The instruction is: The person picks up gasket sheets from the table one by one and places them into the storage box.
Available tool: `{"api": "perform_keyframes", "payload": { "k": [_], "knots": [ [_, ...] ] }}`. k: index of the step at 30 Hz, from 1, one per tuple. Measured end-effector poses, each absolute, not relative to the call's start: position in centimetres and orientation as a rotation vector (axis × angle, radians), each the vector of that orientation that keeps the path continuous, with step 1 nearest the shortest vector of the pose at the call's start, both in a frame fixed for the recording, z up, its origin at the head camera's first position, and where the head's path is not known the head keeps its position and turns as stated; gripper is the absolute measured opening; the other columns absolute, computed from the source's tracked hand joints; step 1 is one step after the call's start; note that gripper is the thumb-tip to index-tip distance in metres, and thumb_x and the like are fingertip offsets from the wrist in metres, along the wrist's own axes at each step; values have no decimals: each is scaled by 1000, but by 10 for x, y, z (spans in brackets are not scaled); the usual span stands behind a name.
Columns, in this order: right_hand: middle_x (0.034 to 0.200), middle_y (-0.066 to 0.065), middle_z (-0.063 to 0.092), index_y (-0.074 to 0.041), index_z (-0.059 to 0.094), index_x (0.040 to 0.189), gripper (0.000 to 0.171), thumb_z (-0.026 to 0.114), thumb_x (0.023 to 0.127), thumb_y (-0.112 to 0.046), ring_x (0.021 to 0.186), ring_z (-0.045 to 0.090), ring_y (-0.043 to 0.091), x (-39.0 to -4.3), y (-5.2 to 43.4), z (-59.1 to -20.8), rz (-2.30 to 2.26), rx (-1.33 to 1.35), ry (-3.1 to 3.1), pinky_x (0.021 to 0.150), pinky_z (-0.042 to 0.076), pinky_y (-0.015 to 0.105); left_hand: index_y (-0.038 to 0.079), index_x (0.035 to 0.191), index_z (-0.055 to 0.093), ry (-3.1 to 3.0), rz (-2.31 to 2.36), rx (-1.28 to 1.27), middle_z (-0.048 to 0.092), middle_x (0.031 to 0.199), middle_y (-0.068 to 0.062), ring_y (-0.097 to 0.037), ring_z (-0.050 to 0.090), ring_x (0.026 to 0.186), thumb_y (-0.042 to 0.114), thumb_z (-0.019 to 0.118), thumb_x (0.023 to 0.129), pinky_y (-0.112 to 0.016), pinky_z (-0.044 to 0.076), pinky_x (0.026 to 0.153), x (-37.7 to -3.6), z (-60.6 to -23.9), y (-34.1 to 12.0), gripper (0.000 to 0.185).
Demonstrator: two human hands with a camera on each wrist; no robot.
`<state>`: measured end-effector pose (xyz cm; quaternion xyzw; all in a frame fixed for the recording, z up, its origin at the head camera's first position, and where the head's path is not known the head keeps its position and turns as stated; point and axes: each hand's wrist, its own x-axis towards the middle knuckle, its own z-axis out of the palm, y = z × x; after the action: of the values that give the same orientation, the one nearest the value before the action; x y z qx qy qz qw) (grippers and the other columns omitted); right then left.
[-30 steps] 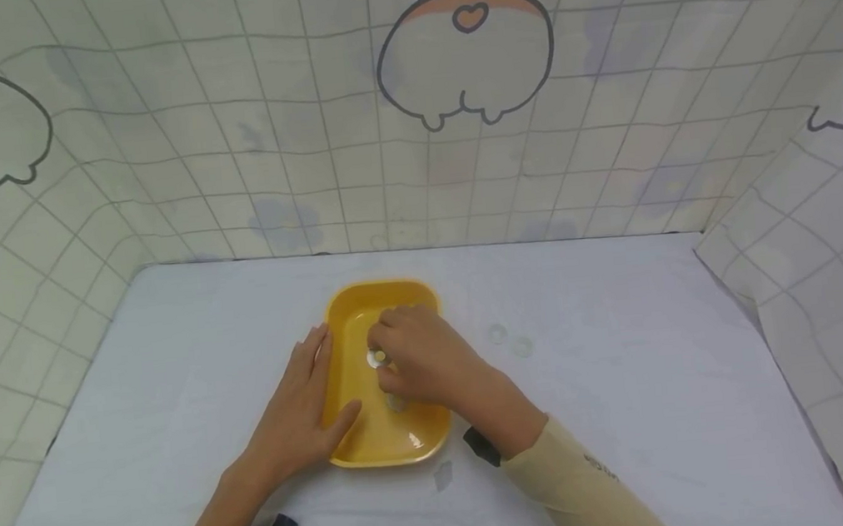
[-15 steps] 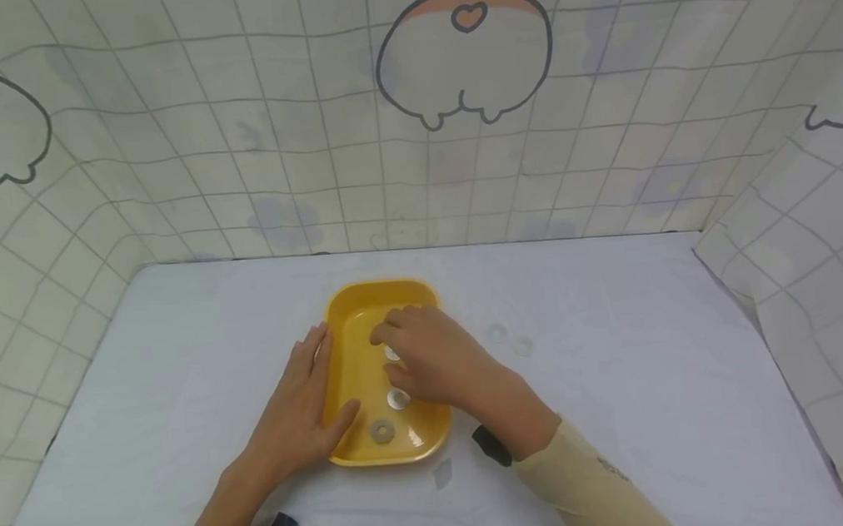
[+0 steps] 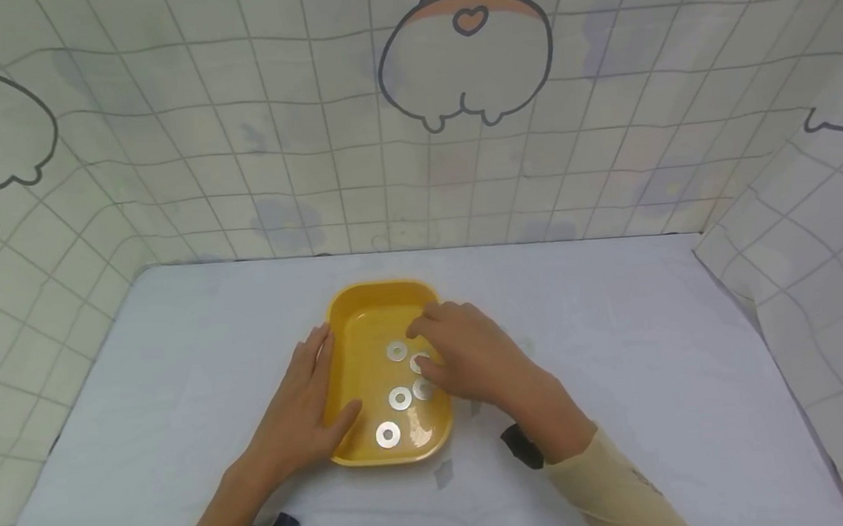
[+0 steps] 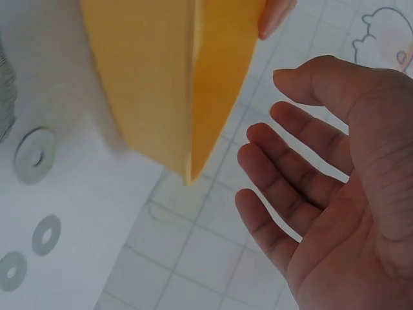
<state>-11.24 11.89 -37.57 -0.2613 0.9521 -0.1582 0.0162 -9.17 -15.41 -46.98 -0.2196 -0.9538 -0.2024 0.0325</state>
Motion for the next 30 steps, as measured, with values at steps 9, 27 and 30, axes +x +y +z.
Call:
{"api": "perform_keyframes", "payload": {
  "k": [9, 27, 30],
  "knots": [
    [129, 5, 73, -12, 75, 126, 33, 77, 96, -25, 119, 68, 30, -109, 142, -382, -498, -679, 2993, 106, 59, 49, -3, 168, 15, -2946, -638, -668, 12, 179, -14, -29, 14, 168, 47, 59, 98, -48, 15, 138, -92, -469, -155, 97],
    [129, 9, 72, -11, 70, 132, 40, 78, 94, -23, 120, 68, 32, -98, 172, -404, -578, -518, 3034, 104, 60, 53, -2, 169, 12, -2950, -671, -676, 8, 180, -13, -29, 11, 168, 48, 59, 100, -44, 13, 139, -91, -471, -154, 97],
    [127, 10, 72, -10, 72, 128, 38, 79, 93, -22, 117, 68, 32, -97, 175, -408, -584, -509, 3041, 103, 60, 52, -2, 169, 12, -2949, -669, -682, 7, 180, -14, -29, 11, 168, 48, 59, 100, -43, 12, 139, -91, -471, -154, 97]
  ]
}}
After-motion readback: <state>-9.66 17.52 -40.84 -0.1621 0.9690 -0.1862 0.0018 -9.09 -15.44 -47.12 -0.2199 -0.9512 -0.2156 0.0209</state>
